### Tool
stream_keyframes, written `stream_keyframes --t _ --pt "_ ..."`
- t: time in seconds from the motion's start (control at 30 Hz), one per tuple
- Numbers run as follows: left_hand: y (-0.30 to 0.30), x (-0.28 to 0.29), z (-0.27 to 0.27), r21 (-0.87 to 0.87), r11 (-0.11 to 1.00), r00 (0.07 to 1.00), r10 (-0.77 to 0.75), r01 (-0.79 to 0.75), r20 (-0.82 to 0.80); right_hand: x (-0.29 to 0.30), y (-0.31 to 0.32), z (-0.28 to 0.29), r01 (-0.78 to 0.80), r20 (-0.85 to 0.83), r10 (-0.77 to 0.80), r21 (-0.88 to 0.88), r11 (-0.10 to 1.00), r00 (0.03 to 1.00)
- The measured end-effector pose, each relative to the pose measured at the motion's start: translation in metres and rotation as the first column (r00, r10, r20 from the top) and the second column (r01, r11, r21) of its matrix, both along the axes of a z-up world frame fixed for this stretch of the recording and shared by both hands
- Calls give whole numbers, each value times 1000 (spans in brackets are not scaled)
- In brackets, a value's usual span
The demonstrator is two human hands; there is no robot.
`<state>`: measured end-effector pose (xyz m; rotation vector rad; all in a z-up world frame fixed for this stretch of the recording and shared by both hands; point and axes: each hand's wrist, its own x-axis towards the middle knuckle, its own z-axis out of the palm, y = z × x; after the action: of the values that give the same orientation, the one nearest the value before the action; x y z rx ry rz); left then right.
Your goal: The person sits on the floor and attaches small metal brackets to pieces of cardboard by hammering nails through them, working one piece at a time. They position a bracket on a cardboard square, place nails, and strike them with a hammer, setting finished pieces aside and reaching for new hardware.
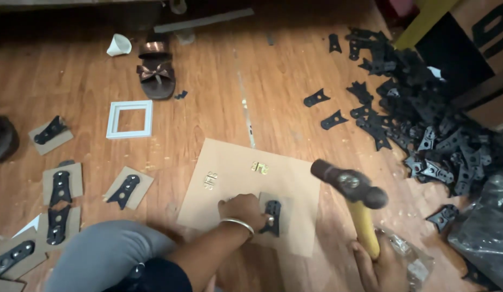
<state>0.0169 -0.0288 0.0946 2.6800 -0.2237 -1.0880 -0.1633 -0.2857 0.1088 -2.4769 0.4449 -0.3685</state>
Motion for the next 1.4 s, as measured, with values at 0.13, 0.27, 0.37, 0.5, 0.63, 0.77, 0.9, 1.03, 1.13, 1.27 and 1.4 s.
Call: stream_keyframes --t 0.13,0.27,0.37,0.5,0.63,0.77,0.9,1.03,1.13,1.27,1.4 --pt "1 1 -19 -19 1000 999 -7 8 32 8 -19 -31 -24 -237 23 1 1000 971" --pt "-1 -3 -34 -21 1000 995 -12 14 98 21 -35 -81 43 -432 117 344 938 894" --pt "2 -4 -11 -49 998 998 -24 27 59 31 -11 -39 47 -437 -6 83 995 899" --pt "7 -6 -12 -37 999 999 -13 14 30 10 14 -36 -208 -497 -29 -415 885 868" --pt "4 -1 -12 -47 999 1000 -13 13 7 -18 63 -44 -423 -908 96 -94 901 407" --pt "7 -4 -12 -58 998 1000 1 -1 8 -6 108 -16 -482 -997 51 15 876 61" --pt "10 -5 -4 -81 997 1000 21 -19 17 -3 95 -60 -476 -992 30 -31 879 120" --pt "18 -8 -4 -94 995 999 28 -26 15 -3 107 -81 -461 -985 45 -39 886 169" --pt "17 -9 -2 -105 994 1000 18 -16 13 -10 107 -92 -430 -978 43 -50 901 205" --pt "18 -9 1 -114 993 1000 25 -24 9 -16 104 -104 -382 -966 35 -69 922 258" --pt "21 -10 1 -139 990 1000 12 -11 5 -36 94 -114 -335 -955 14 -90 938 295"
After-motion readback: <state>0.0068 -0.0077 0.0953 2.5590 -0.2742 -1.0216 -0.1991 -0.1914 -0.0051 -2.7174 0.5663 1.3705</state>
